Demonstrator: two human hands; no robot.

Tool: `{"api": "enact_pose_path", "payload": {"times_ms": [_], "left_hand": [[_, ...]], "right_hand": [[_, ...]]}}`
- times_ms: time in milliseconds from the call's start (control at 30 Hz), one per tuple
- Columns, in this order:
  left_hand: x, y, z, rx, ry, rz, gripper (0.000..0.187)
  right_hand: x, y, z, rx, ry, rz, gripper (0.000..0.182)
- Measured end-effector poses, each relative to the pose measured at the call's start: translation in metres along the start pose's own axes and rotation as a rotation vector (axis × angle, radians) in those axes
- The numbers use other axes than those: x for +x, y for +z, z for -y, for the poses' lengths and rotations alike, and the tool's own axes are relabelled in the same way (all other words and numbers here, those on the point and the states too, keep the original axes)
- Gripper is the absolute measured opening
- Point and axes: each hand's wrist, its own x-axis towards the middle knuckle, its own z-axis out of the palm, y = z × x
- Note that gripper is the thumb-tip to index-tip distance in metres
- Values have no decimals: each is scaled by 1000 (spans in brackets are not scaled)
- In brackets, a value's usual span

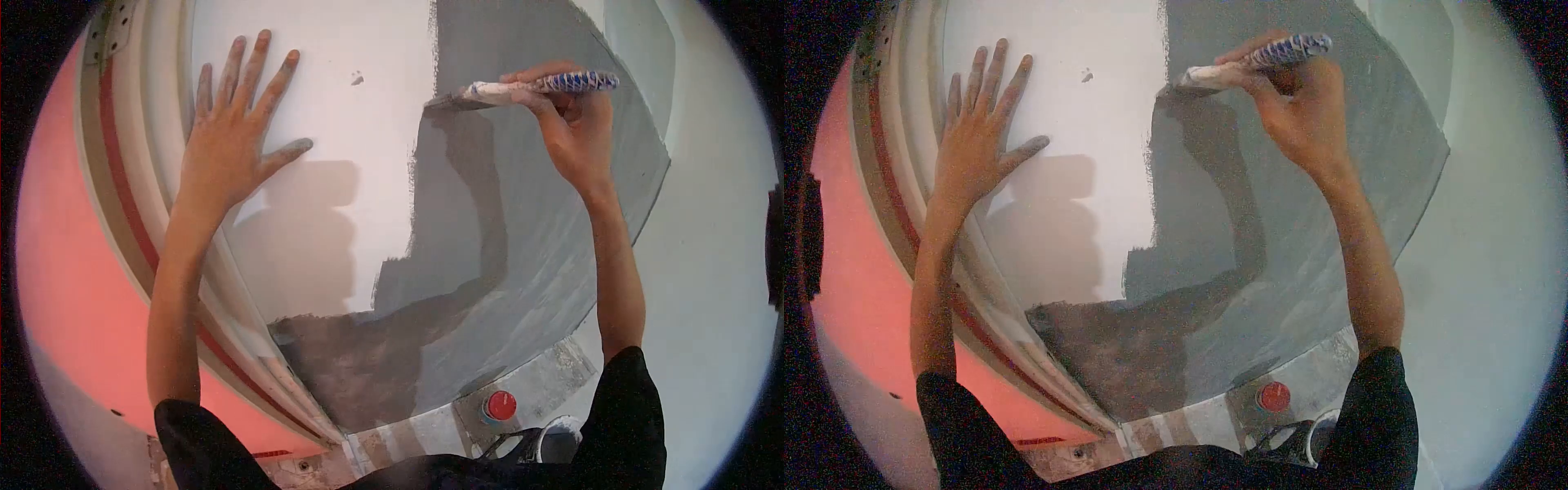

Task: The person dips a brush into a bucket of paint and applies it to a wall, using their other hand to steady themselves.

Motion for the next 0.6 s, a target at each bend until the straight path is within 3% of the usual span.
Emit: {"api": "enact_pose_path", "payload": {"times_ms": [167,467,600], "left_hand": [[-1,0,0,-52,2,-12,98],[-3,3,1,-70,1,-7,101],[-3,1,2,-77,-1,1,101]], "right_hand": [[6,5,7,-4,50,64,13],[23,14,-5,7,-77,7,9],[37,8,-13,-166,-97,34,12]]}}
